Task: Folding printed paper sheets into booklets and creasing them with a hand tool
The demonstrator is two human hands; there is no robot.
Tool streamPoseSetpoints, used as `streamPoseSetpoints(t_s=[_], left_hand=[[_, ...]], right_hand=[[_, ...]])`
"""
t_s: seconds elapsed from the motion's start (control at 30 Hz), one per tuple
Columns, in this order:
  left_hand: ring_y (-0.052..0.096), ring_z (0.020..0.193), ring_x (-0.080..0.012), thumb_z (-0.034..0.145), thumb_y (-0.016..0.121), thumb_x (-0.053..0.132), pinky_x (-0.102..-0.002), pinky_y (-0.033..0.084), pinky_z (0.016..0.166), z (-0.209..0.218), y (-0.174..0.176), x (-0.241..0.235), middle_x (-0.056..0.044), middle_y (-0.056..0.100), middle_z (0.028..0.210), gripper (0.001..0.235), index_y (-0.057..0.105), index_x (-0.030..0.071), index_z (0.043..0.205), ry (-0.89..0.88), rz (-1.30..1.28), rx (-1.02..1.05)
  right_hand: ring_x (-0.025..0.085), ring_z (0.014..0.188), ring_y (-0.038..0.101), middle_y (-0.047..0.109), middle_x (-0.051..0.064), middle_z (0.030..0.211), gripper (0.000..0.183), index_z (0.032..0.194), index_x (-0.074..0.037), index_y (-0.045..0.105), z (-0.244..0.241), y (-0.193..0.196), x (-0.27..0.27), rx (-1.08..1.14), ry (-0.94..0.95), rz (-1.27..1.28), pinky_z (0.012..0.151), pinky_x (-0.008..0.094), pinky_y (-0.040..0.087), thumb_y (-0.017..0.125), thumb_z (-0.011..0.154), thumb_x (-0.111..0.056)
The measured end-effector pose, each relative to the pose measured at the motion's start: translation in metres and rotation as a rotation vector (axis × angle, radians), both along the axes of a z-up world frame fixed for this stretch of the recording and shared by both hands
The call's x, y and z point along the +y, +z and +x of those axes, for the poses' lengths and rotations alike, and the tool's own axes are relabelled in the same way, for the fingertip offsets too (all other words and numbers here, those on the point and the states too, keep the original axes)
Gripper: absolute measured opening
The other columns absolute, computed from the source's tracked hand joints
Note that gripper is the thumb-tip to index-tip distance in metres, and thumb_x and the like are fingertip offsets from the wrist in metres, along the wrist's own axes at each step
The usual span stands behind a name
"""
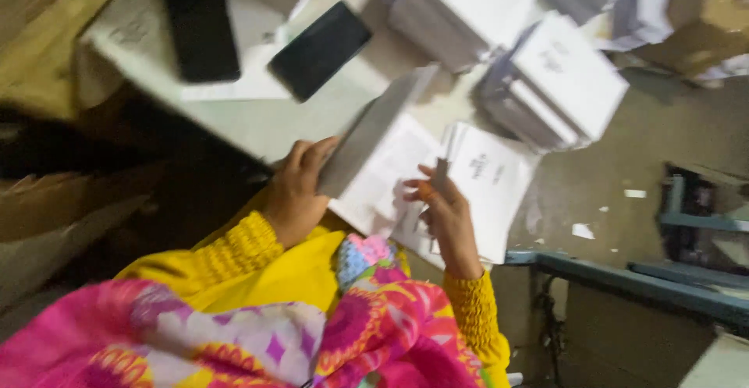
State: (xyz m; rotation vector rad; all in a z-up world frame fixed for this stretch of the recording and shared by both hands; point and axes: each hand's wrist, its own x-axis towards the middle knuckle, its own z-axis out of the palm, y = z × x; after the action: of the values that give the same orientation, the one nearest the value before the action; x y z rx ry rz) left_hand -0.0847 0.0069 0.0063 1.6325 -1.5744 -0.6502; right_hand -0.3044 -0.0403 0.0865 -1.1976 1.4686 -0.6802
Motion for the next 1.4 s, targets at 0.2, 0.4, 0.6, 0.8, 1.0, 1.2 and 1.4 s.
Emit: streamPoseSetpoints(t_s=[0.2, 0.4, 0.6, 0.8, 1.0, 1.2, 1.4], left_hand=[[0.068, 0.087, -0.0366, 0.087, 0.063, 0.022, -0.045, 0.061, 0.068, -0.006, 0.034, -0.01, -0.01, 0.058, 0.098, 0.037, 0.051, 0.015, 0.121, 0.116, 0.205, -0.082], [0.068, 0.092, -0.0332, 0.088, 0.06, 0.021, -0.042, 0.058, 0.066, 0.002, 0.037, -0.009, -0.013, 0.063, 0.105, 0.039, 0.052, 0.01, 0.125, 0.088, 0.258, 0.154], [0.07, 0.087, -0.0231, 0.089, 0.058, 0.015, -0.028, 0.055, 0.057, 0.004, 0.044, -0.011, -0.012, 0.067, 0.114, 0.037, 0.055, 0.007, 0.125, 0.035, 0.216, 0.25], [0.07, 0.082, -0.0321, 0.09, 0.061, 0.029, -0.037, 0.057, 0.059, -0.011, -0.01, -0.013, -0.015, 0.068, 0.085, 0.031, 0.061, 0.002, 0.106, 0.186, 0.096, -0.08], [0.07, 0.084, -0.0274, 0.093, 0.056, 0.034, -0.035, 0.054, 0.072, 0.0, -0.024, -0.011, -0.013, 0.072, 0.091, 0.033, 0.069, 0.004, 0.097, 0.158, 0.084, -0.045], [0.07, 0.084, -0.0353, 0.094, 0.062, 0.035, -0.04, 0.055, 0.065, -0.014, -0.007, -0.014, -0.024, 0.07, 0.084, 0.044, 0.069, -0.008, 0.095, 0.255, 0.106, -0.148], [0.071, 0.083, -0.0336, 0.096, 0.058, 0.041, -0.042, 0.056, 0.067, -0.019, 0.012, -0.017, -0.023, 0.071, 0.084, 0.048, 0.07, -0.006, 0.093, 0.271, 0.222, -0.062]], right_hand=[[0.03, 0.094, 0.069, 0.069, 0.02, 0.099, 0.04, 0.12, 0.001, 0.063, -0.05, 0.026, 0.004, 0.203, 0.07, -0.123, 0.073, 0.032, 0.052, 0.051, 0.082, 0.005], [0.026, 0.079, 0.063, 0.065, 0.019, 0.097, 0.03, 0.118, 0.0, 0.056, -0.107, 0.09, 0.01, 0.335, -0.074, -0.33, 0.074, 0.035, 0.054, 0.043, 0.092, 0.003], [0.018, 0.056, 0.048, 0.064, 0.018, 0.102, 0.028, 0.116, 0.004, 0.054, -0.22, 0.147, 0.003, 0.921, -0.171, -0.633, 0.047, 0.026, 0.04, 0.033, 0.123, -0.013], [0.017, 0.065, 0.052, 0.064, 0.016, 0.11, 0.035, 0.121, -0.004, 0.054, -0.285, 0.139, 0.006, 0.948, -0.311, -0.52, 0.054, 0.028, 0.043, 0.03, 0.127, -0.029], [0.018, 0.062, 0.059, 0.064, 0.012, 0.098, 0.021, 0.13, -0.013, 0.052, -0.296, 0.132, -0.013, 0.84, -0.428, -0.445, 0.051, 0.03, 0.051, 0.04, 0.117, -0.024], [0.02, 0.058, 0.063, 0.065, 0.013, 0.084, 0.023, 0.127, -0.011, 0.055, -0.352, 0.079, -0.016, 0.878, -0.467, -0.254, 0.049, 0.032, 0.054, 0.05, 0.105, -0.015], [0.028, 0.046, 0.06, 0.064, 0.026, 0.07, 0.019, 0.105, 0.011, 0.065, -0.323, -0.027, 0.012, 0.888, -0.506, -0.129, 0.04, 0.039, 0.049, 0.058, 0.092, -0.002]])
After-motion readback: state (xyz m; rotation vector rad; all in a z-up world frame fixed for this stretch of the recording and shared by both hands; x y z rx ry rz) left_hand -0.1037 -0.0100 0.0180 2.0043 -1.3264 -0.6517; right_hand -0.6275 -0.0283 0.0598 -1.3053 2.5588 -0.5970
